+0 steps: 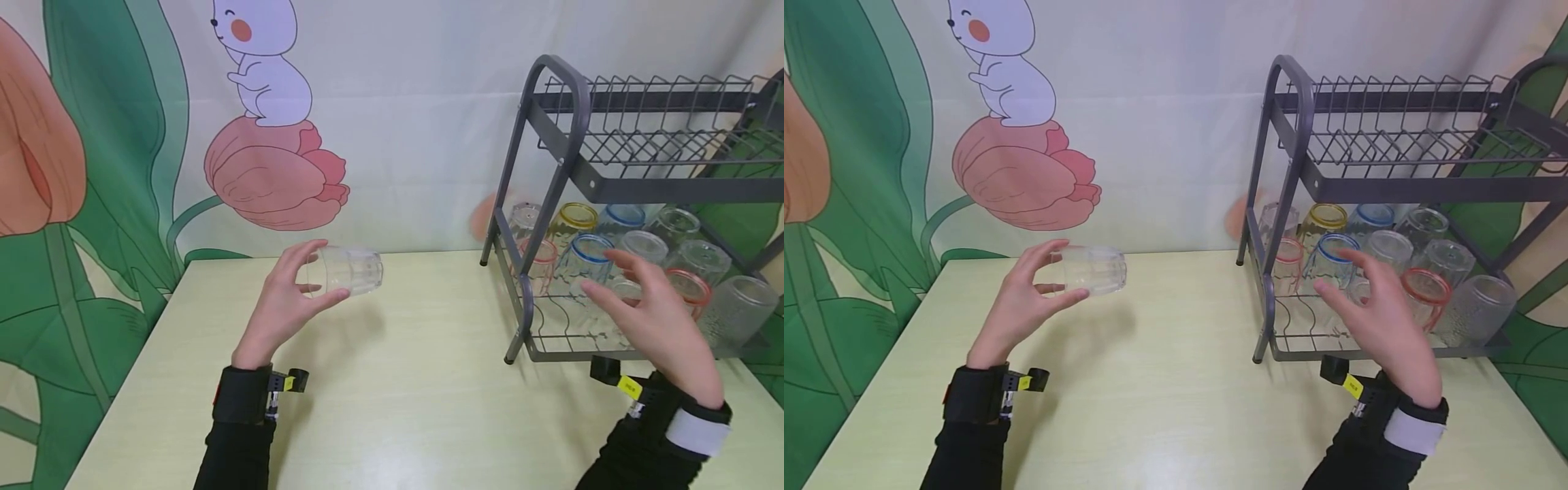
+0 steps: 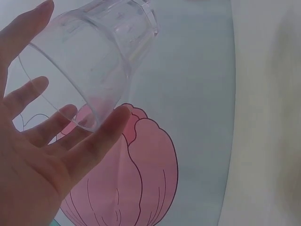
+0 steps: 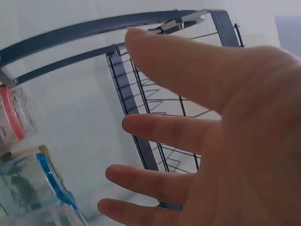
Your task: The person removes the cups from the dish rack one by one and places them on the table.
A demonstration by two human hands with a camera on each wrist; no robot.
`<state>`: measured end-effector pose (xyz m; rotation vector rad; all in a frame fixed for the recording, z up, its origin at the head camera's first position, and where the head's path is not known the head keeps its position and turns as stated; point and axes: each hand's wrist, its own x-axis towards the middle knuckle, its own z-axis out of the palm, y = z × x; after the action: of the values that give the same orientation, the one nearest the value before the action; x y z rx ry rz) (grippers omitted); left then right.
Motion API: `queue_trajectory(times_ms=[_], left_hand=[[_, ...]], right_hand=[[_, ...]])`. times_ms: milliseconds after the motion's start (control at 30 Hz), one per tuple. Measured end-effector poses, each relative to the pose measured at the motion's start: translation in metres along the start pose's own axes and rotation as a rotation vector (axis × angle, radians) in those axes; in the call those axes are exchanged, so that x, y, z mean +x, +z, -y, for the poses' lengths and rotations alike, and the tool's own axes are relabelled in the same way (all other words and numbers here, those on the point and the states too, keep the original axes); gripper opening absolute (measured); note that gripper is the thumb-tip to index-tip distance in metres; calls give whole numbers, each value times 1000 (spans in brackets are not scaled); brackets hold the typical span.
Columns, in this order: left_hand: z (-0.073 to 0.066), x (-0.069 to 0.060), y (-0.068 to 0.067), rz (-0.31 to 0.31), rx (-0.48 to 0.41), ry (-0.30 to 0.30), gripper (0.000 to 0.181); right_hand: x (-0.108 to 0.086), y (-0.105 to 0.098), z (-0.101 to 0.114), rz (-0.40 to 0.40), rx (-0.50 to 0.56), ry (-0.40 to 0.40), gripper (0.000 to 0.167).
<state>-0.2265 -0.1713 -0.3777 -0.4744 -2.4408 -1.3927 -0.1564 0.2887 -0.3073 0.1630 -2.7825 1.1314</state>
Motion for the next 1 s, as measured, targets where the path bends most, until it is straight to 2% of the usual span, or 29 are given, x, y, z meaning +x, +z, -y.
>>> queue_trajectory(times_ms=[233, 467, 567, 800, 1000], left_hand=[[2, 0, -3, 11, 12, -12, 81], [8, 1, -9, 37, 60, -22, 82], [11, 1, -13, 38, 68, -31, 83], [26, 2, -22, 36, 107, -56, 85], [38, 4, -28, 26, 125, -80, 85]], right_hand=[[-3, 0, -6, -35, -54, 56, 78], [0, 1, -5, -70, -177, 125, 88], [-1, 1, -7, -79, -190, 127, 87], [0, 0, -12, -82, -213, 169, 88], [7, 1, -22, -44, -214, 222, 90]])
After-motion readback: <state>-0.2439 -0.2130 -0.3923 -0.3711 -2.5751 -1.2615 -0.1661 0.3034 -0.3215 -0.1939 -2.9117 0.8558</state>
